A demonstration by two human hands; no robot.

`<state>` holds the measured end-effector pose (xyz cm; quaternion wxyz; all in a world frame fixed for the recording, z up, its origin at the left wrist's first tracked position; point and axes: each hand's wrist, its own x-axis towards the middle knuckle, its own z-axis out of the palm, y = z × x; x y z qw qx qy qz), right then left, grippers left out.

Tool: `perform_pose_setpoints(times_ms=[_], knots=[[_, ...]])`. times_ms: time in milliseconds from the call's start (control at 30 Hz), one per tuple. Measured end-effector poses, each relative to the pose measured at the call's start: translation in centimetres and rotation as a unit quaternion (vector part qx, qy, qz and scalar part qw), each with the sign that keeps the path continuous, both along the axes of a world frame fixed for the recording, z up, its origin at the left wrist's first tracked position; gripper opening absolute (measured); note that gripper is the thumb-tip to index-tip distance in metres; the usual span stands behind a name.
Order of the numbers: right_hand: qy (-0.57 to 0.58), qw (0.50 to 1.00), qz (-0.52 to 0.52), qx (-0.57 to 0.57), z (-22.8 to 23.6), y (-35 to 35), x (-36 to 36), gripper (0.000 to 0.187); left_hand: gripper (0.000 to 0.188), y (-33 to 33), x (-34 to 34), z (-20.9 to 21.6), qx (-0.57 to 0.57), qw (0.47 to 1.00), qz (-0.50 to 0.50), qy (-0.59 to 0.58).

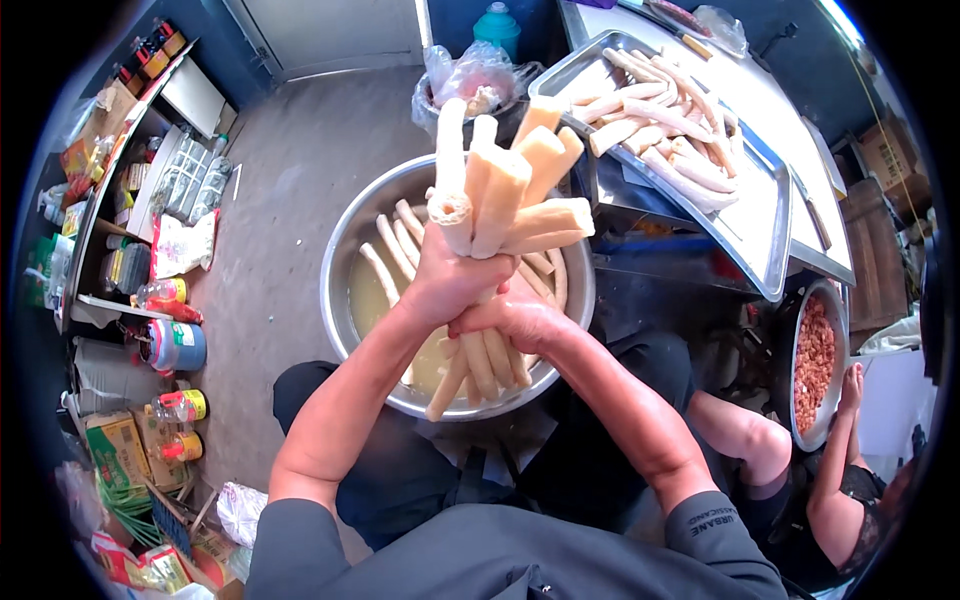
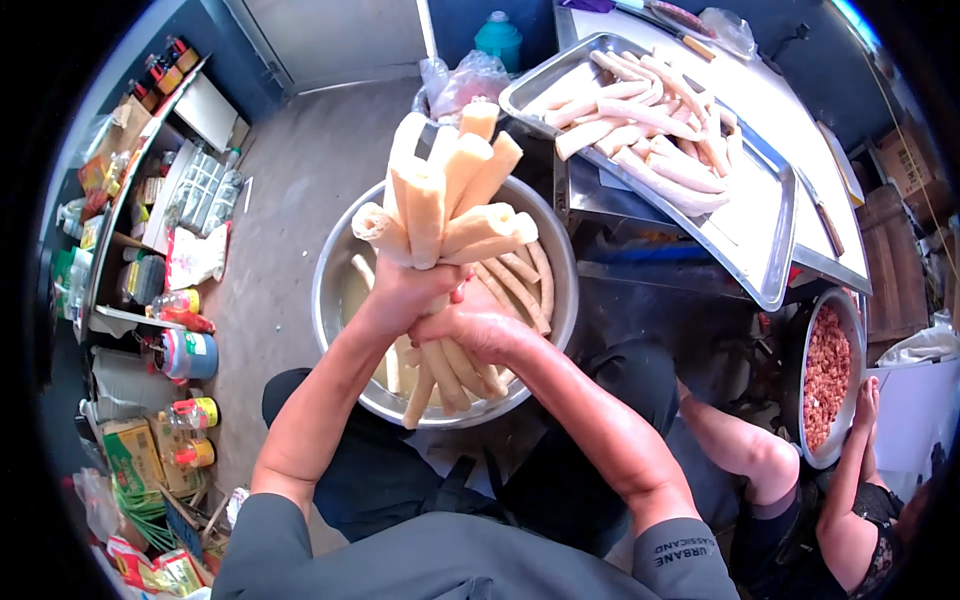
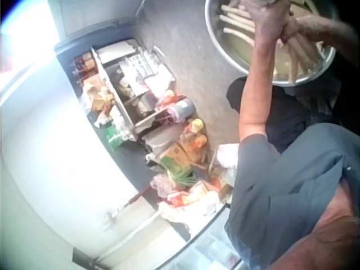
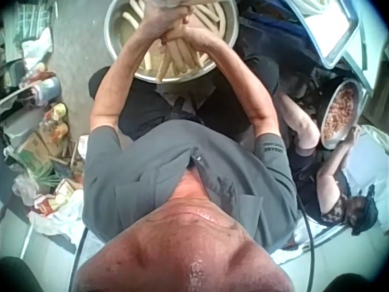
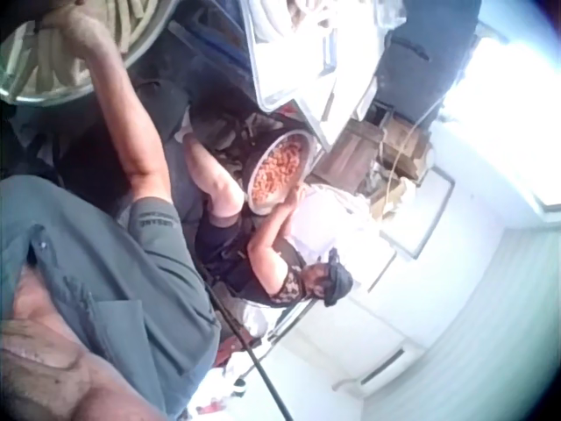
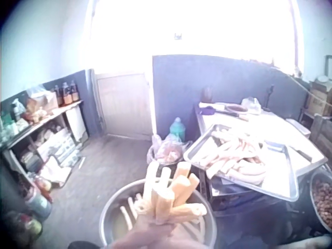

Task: The person picks up a bundle of radish strips from a bowl of liquid, squeezes them tightly with both hands to drain the moisture, and places the drained strips onto a metal tray.

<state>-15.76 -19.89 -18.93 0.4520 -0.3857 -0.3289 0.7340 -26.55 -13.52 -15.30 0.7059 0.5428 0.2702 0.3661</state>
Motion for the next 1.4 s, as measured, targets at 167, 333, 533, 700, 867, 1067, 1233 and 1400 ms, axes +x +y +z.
perform_pose_setpoints(times_ms=[167,333,533,700,867,1067,1233,1400], knots=[[0.000,0.999,-0.032,0.002,-1.0,-0.9,-0.5,0.060,0.025,0.0,-0.2,-1.7,0.052,0.998,-0.009,0.038],[-0.074,0.992,-0.081,0.055,-1.9,-0.9,-0.8,0.061,0.024,-0.2,-0.1,-2.1,0.084,0.994,0.007,0.071],[-0.071,0.990,-0.116,0.038,-2.2,-1.1,-1.4,0.058,0.025,-0.5,-0.1,-2.4,0.096,0.991,0.018,0.086],[-0.063,0.991,-0.114,0.040,-2.0,-1.2,-1.6,0.055,0.027,-0.6,-0.2,-2.0,0.131,0.987,0.017,0.087],[-0.081,0.989,-0.113,0.047,-2.2,-1.1,-1.6,0.054,0.028,-0.4,-0.1,-2.3,0.166,0.981,0.029,0.094],[-0.067,0.991,-0.108,0.033,-1.7,-0.8,-1.3,0.053,0.025,0.0,0.3,-3.0,0.119,0.990,0.034,0.070],[-0.047,0.995,-0.086,0.029,1.6,-0.6,-0.4,0.057,0.032,0.1,-0.4,0.0,0.060,0.992,0.001,0.107],[-0.108,0.987,-0.077,0.095,1.4,-0.2,0.8,0.057,0.044,1.5,-2.9,1.4,0.123,0.977,-0.130,0.113]])
